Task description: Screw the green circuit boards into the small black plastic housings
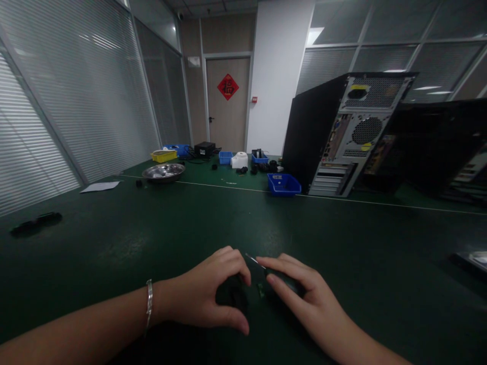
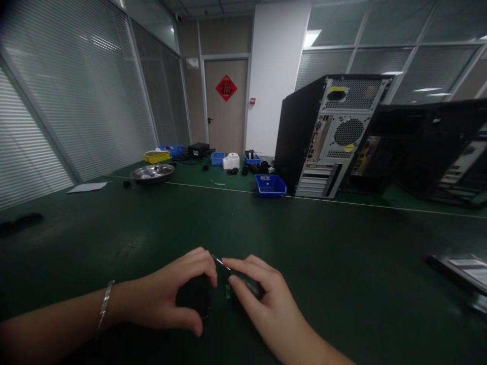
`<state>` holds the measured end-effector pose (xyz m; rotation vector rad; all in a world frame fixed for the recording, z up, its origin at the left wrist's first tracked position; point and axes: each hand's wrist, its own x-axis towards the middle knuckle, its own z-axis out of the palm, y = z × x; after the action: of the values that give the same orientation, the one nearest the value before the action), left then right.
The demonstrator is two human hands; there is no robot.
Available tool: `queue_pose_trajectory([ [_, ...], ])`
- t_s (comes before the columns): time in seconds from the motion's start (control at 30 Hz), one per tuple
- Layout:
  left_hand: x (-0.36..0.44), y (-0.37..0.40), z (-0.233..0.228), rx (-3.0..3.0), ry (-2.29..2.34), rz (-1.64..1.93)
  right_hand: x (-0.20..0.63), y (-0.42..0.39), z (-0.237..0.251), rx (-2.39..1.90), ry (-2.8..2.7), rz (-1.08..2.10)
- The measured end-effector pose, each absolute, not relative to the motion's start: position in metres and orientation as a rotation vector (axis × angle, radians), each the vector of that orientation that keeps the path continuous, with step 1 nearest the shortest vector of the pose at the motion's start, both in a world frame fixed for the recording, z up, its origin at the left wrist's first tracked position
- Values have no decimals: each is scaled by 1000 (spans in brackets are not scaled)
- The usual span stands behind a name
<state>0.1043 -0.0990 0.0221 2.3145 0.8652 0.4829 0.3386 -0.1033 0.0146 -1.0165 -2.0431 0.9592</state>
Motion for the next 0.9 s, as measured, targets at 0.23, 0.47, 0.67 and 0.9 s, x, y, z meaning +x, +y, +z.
queue_pose_trajectory([
  [0.23,105,-99,20,2418,831,417,339,-103,13,-1083,-2039,955],
  [0.47,104,-100,23,2385,825,411,338,-102,9,-1070,-2039,940],
  [0.67,104,-100,23,2364,955,431,336,-103,5,-1076,-2111,863],
  [0.9,108,-101,25,2409,1022,370,337,-104,8,-1046,-2199,842],
])
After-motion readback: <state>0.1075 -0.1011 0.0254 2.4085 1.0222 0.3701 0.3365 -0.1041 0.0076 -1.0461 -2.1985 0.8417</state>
